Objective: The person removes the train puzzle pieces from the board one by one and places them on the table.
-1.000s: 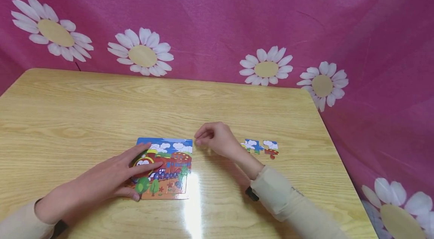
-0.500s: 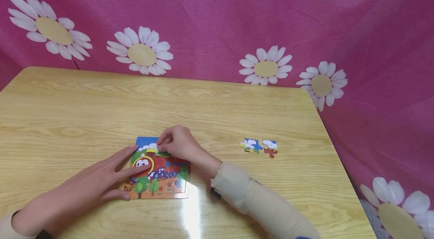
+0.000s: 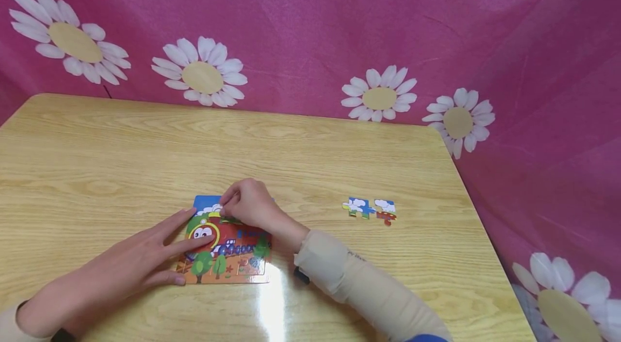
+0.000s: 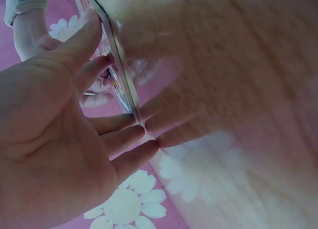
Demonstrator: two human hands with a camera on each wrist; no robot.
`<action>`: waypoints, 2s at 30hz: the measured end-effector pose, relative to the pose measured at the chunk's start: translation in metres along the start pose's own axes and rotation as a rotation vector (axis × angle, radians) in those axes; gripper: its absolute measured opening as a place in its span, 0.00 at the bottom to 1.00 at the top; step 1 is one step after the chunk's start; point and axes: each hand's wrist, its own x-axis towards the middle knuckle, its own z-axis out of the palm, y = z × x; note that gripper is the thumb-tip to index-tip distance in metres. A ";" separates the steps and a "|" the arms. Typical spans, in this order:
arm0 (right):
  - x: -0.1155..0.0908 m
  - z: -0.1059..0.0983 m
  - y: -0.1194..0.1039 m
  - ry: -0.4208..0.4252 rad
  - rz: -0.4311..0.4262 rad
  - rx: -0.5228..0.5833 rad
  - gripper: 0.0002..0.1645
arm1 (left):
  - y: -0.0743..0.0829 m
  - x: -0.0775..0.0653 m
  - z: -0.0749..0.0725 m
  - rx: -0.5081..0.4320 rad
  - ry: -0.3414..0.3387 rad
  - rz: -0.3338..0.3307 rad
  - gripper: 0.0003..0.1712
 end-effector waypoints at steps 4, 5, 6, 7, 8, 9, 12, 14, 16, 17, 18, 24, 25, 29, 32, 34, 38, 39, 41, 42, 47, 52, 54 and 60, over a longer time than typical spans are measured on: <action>0.000 0.001 0.002 0.016 0.001 0.042 0.09 | 0.000 0.001 0.000 0.002 0.008 0.006 0.36; 0.001 0.001 0.002 0.019 0.001 0.049 0.10 | 0.000 0.001 0.000 0.001 0.006 0.006 0.36; 0.001 0.001 0.002 0.022 0.001 0.049 0.10 | 0.000 0.001 0.000 0.000 0.004 0.005 0.36; 0.000 0.001 0.002 0.025 0.000 0.046 0.10 | 0.000 0.001 -0.001 0.000 0.002 0.005 0.35; 0.000 0.001 0.001 0.027 0.001 0.042 0.10 | 0.000 0.001 -0.001 0.000 -0.003 0.001 0.35; 0.000 0.000 0.001 0.030 -0.002 0.037 0.10 | 0.000 0.001 -0.001 -0.002 -0.006 -0.001 0.35; 0.001 0.000 0.000 0.040 -0.012 0.021 0.10 | 0.000 0.001 -0.002 -0.001 -0.004 -0.001 0.35; 0.002 -0.001 0.000 0.052 -0.024 0.008 0.09 | 0.000 0.001 -0.002 -0.001 -0.004 -0.004 0.36; 0.003 -0.001 0.000 0.069 -0.041 -0.004 0.07 | 0.000 0.001 -0.002 0.000 -0.003 -0.005 0.36; 0.004 -0.001 0.000 0.078 -0.051 -0.013 0.06 | 0.000 0.001 -0.002 -0.001 -0.005 -0.006 0.35; 0.005 -0.001 -0.001 0.086 -0.059 -0.019 0.05 | -0.001 0.001 -0.002 -0.001 -0.006 -0.008 0.35; 0.008 -0.002 -0.001 0.093 -0.063 -0.019 0.05 | -0.001 0.001 -0.001 0.010 -0.003 -0.007 0.35; 0.008 -0.002 -0.001 0.089 -0.056 -0.014 0.05 | 0.000 0.001 -0.001 0.010 -0.001 -0.007 0.35; 0.005 -0.007 0.000 0.080 -0.031 0.022 0.05 | 0.000 0.001 -0.001 0.005 -0.001 -0.010 0.35; 0.003 -0.014 0.003 0.089 -0.027 0.027 0.05 | 0.000 0.001 -0.001 0.000 -0.005 -0.016 0.35; 0.000 -0.020 0.007 0.102 -0.024 0.025 0.05 | 0.000 0.001 -0.001 -0.006 -0.009 -0.019 0.35; -0.005 -0.035 0.019 0.135 -0.009 0.029 0.04 | 0.001 0.001 -0.001 -0.016 -0.008 -0.020 0.35; -0.007 -0.039 0.022 0.142 -0.001 0.035 0.04 | 0.001 0.001 -0.001 -0.019 -0.009 -0.021 0.35; -0.011 -0.047 0.029 0.152 0.015 0.057 0.04 | 0.001 0.002 -0.001 -0.021 -0.009 -0.021 0.35; -0.013 -0.051 0.033 0.156 0.026 0.066 0.04 | 0.001 0.001 -0.001 -0.023 -0.010 -0.023 0.35; -0.026 -0.074 0.049 0.179 0.087 0.069 0.03 | 0.001 0.001 -0.001 -0.019 -0.015 -0.025 0.35; -0.038 -0.093 0.067 0.210 0.118 0.029 0.04 | 0.002 0.001 -0.001 -0.019 -0.019 -0.028 0.35; -0.043 -0.099 0.074 0.219 0.119 0.000 0.03 | 0.002 0.001 -0.001 -0.022 -0.022 -0.031 0.35; -0.053 -0.112 0.090 0.237 0.103 -0.045 0.04 | 0.003 0.001 -0.002 -0.022 -0.023 -0.034 0.35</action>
